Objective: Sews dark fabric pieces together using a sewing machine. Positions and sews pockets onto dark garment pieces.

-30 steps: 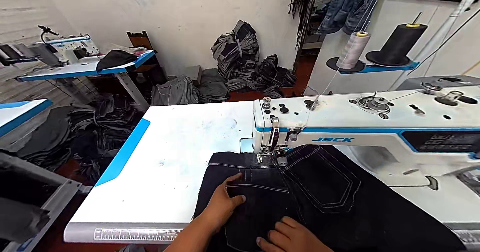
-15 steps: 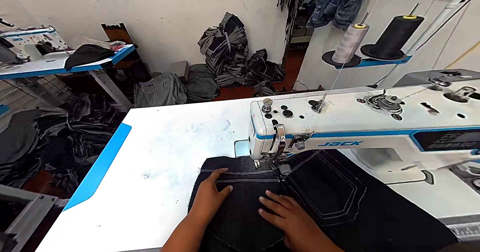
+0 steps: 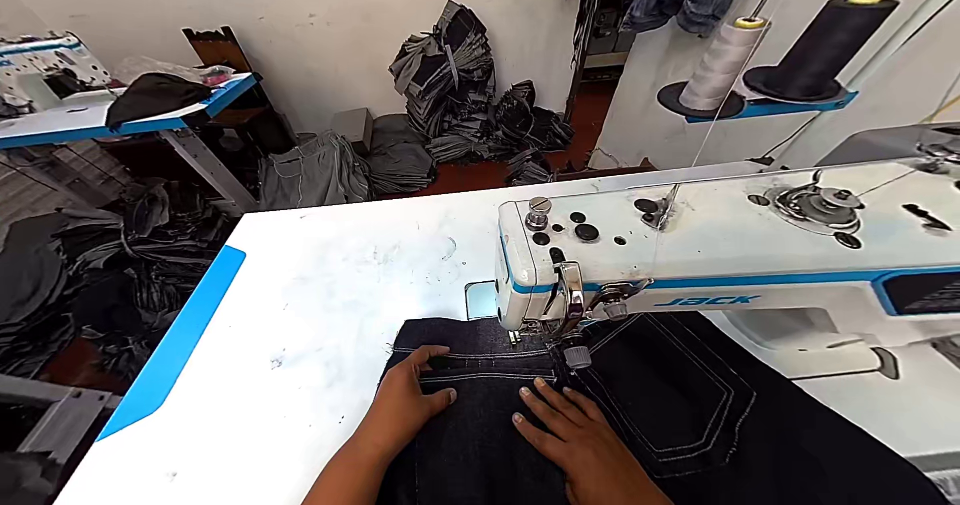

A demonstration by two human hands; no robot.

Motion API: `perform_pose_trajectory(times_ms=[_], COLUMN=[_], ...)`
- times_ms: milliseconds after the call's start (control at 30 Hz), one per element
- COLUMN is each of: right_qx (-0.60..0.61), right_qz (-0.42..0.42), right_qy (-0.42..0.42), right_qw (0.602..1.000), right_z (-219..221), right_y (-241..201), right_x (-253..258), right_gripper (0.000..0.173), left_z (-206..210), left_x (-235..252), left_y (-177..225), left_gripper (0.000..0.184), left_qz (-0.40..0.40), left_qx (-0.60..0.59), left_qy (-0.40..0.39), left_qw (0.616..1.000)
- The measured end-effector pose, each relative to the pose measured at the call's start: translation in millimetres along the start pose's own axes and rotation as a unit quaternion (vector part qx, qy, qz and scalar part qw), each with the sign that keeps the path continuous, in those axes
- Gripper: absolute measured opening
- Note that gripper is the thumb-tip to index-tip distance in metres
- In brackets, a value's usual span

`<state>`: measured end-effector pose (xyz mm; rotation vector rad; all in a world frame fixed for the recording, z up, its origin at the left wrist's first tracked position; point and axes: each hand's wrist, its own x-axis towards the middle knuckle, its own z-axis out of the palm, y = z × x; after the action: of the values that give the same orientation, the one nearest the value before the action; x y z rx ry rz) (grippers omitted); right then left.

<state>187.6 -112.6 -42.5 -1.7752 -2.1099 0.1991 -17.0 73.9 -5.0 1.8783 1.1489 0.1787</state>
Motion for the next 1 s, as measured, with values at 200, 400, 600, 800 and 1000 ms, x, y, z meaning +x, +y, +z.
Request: perform_pose_trajectory(times_ms=[200,400,600,800,1000], right_qx=[0.008,0.013,0.019,0.008,0.005], right_qz=[0.007,0.002,0.007,0.007,0.010], right_qy=[-0.011,-0.020,-0.012,0.001,0.015], right_qw=[1.000,1.000,1.000,1.000,1.000], right_z=[-2.0,-2.4,-1.8,1.0,3.6], right_y=[-2.1,-1.1,-2.5,-3.2,-2.1], right_x=[-0.6,-3.0,-3.6,-3.5,-4.4], right_gripper=[0.072,0.072,0.075,0.077,0.077], left_z=[-2.3,-4.5,-6.8,-5.9,-6.5], left_x=[-0.2,1.1,2.6,3.8,3.3], left_y=[-1.4,-1.3,-0.9,-3.2,-1.1], left_gripper=[0.056,0.054,0.053,0.050,0.048], left_qz=[-0.005,-0.013,-0.010,-0.005,-0.007], left_qx=[-0.024,-0.028,-0.027,-0.040,-0.029], left_qy=[-0.019,-0.038,-0.055,-0.046,-0.052], left_qw=[1.000,0.999,0.998,0.998,0.998])
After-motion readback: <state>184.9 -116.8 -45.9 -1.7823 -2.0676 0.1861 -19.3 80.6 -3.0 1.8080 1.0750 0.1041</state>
